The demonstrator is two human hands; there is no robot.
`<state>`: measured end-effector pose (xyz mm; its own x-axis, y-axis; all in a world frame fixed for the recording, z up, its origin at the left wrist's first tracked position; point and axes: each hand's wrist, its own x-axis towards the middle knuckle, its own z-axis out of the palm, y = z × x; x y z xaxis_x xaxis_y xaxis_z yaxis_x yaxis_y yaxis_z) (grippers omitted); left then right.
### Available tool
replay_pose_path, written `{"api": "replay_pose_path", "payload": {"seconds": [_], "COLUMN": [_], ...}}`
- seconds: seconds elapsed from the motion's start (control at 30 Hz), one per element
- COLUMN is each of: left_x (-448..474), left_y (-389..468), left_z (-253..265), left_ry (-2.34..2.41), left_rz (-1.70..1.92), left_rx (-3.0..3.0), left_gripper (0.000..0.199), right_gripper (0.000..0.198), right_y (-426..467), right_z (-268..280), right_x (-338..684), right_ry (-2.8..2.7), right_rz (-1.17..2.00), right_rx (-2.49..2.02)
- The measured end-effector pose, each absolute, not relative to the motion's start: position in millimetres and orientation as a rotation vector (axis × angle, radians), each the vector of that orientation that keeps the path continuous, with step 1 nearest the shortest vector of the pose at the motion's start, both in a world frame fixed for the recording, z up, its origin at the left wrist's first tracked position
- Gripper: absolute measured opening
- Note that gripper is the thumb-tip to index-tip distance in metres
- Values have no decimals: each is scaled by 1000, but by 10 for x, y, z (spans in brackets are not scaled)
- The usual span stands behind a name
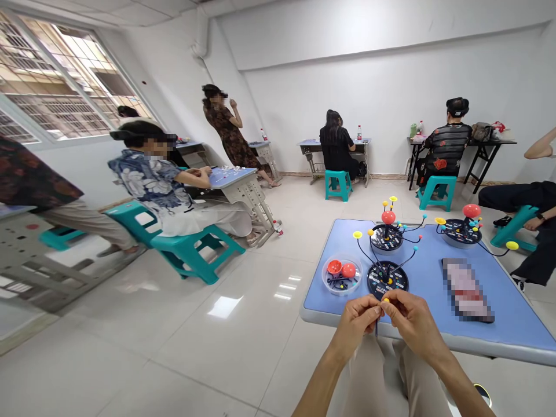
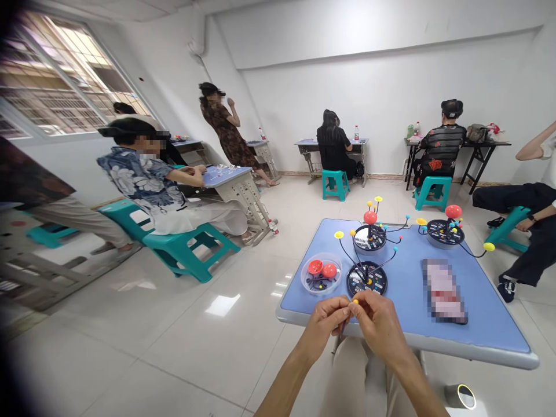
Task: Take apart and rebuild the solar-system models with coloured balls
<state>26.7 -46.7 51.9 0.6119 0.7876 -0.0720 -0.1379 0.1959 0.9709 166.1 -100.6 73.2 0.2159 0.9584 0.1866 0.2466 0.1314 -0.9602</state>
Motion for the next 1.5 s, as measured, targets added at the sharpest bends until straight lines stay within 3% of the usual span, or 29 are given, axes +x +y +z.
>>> {"api": "replay_pose_path", "payload": {"seconds": [0.3,0.53,0.83,1.03,1.13,1.33,1.5], "left_x": [18,-180,-103,-66,13,490,862], "left_y": [-446,117,468,428,276,-161,-197], "left_z": [590,536,494,588,596,416,276], "left_ry": [826,1153,1443,1507,1504,1255,1307], "left_rz": [696,1064,847,775,910,1031,927], "left_rx": [1168,1536,2013,2145,2129,1975,2003], "left_gripper": [26,27,29,22,22,18,33], "right_gripper": [31,19,25,22,20,21,26], "right_y": [-837,-275,-51,-268,-403,-416,-338], "right_z": [748,673,511,431,387,320,306], "right_x": [1770,1531,1211,1411,1670,2208,2334], "right_ry": [-832,-1521,-1993,-1776,-1478,-1233,-1361], "right_rz": [545,429,140,163,152,186,261], "right_rx": [-1369,-1516,-1964,-1709,-1595,-1689,-1727]}}
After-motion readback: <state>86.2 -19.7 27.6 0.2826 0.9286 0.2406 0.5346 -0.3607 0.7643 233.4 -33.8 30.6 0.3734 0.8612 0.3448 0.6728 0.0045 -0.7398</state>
